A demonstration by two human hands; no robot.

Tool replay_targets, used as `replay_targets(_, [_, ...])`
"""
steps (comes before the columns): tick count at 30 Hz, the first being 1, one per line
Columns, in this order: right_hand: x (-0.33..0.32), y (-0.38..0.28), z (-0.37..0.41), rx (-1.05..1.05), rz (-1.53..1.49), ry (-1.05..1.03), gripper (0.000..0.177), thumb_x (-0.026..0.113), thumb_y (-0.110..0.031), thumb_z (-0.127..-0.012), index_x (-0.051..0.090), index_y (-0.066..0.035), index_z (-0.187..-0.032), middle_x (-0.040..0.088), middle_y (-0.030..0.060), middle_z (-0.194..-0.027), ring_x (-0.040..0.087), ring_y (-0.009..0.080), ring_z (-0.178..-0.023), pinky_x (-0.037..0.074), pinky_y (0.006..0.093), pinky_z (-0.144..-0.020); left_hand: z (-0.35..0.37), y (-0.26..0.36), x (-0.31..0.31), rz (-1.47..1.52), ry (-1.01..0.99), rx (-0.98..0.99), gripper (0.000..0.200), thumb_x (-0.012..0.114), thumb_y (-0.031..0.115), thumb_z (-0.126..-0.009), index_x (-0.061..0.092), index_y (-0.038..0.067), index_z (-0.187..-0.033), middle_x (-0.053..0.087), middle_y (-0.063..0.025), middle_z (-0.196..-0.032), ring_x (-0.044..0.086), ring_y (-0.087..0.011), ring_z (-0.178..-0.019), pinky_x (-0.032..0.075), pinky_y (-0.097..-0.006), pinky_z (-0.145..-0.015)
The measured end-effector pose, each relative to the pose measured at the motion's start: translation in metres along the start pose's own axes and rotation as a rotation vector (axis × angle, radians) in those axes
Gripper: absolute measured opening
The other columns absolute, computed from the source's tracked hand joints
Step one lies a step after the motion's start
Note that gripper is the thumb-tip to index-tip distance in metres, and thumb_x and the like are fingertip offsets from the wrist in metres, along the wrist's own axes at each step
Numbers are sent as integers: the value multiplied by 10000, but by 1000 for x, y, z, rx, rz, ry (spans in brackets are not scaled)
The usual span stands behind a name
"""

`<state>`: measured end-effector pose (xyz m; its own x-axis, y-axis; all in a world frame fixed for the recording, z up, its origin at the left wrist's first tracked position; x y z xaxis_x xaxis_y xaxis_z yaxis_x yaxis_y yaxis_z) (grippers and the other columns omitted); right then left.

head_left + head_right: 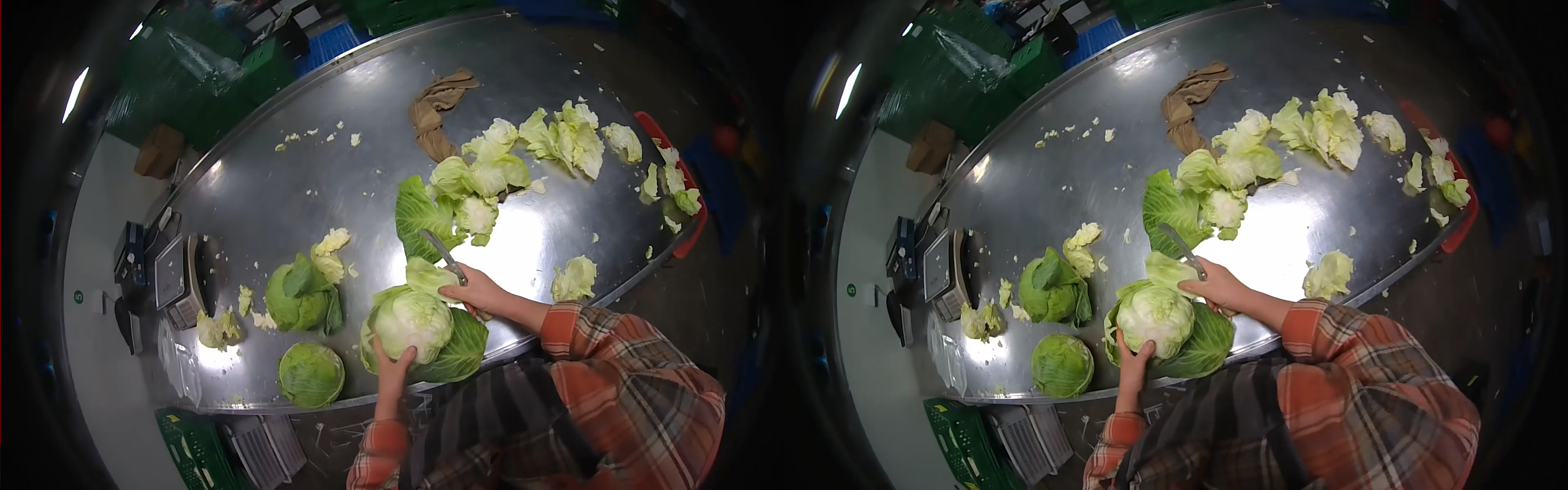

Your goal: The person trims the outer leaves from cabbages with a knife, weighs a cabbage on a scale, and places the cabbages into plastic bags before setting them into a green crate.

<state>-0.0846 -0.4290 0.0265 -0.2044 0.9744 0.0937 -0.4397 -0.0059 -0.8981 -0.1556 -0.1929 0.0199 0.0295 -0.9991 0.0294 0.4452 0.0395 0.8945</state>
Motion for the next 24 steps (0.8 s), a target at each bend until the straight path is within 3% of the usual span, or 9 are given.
replay_targets(5, [-35, 15, -26, 82, 120, 214, 354, 602, -263, -852, 543, -14, -1097, 559, 35, -602, 492, 132, -403, 410, 279, -377, -2, -1, -1, -59, -87, 85, 1005, 783, 200, -707, 141, 13, -1458, 387, -176, -1357, 435, -268, -1207, 370, -362, -1009])
replay_targets(7, [-73, 8, -41, -32, 530, 300, 531, 688, -296, -796, 504, 7, -1191, 649, 167, -851, 644, 242, -644, 522, 348, -578, 2, 11, 7, -97, -104, 127, 1003, 796, 200, -695, 164, 8, -1449, 393, -176, -1349, 437, -264, -1207, 374, -362, -1009])
replay_targets(10, [-44, -46, -12, -475, 843, 209, 868, 809, -357, -662, 381, -3, -1329, 530, 265, -1215, 592, 362, -1041, 475, 405, -897, 3, 4, 12, -131, -95, 143, 1082, 823, 173, -652, 135, 66, -1480, 410, -141, -1358, 438, -243, -1214, 368, -353, -1021])
replay_targets(11, [-23, -39, -10, -316, 734, -69, 1070, 845, -389, -602, 254, -38, -1422, 374, 272, -1383, 514, 377, -1171, 427, 417, -978, 7, 7, 17, -171, -117, 145, 1069, 831, 161, -643, 158, 42, -1465, 400, -160, -1360, 432, -254, -1222, 365, -358, -1026])
replay_targets(13, [14, -56, 8, -295, 869, -329, 999, 796, -448, -661, 275, -84, -1431, 363, 248, -1409, 489, 410, -1185, 424, 419, -979, 9, 23, 26, -259, -166, 160, 1045, 847, 136, -626, 203, -5, -1436, 380, -196, -1365, 421, -275, -1238, 360, -367, -1037])
replay_targets(15, [26, -44, 3, -576, 807, -503, 756, 744, -447, -728, 459, -80, -1324, 531, 238, -1247, 578, 377, -1064, 472, 415, -889, 4, 25, 24, -416, -267, 197, 1064, 855, 130, -610, 198, -13, -1435, 357, -226, -1386, 406, -294, -1256, 350, -366, -1048])
replay_targets(19, [15, -28, -10, -391, 652, -310, 434, 696, -380, -784, 621, -30, -1028, 637, 211, -854, 644, 354, -801, 502, 420, -717, 1, 33, 7, -598, -417, 128, 1167, 877, 208, -571, 151, -1, -1460, 358, -248, -1402, 408, -273, -1267, 350, -364, -1046])
replay_targets(22, [19, -24, -5, -578, 654, -17, 331, 654, -323, -819, 604, 2, -861, 605, 179, -630, 610, 328, -548, 489, 410, -546, 24, 72, 52, -793, 4, 468, 1163, 881, 268, -560, 183, -40, -1438, 365, -277, -1390, 406, -322, -1280, 353, -382, -1040])
replay_targets(24, [3, -15, -14, -161, 357, -9, 320, 646, -301, -835, 581, 13, -825, 572, 139, -573, 574, 257, -466, 462, 369, -456, 32, 71, 78, -1108, 80, 597, 1130, 877, 308, -556, 234, -62, -1409, 369, -302, -1372, 407, -354, -1274, 364, -391, -1027])
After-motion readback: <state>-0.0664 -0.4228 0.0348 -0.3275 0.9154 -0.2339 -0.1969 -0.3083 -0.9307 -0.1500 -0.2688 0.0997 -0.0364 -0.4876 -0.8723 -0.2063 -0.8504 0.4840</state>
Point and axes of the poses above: each hand's wrist, its own z-axis away from the middle knuckle, its own x-axis out of the palm, y = z × x, the point moved 5 cm from there along -z, towards the middle knuckle
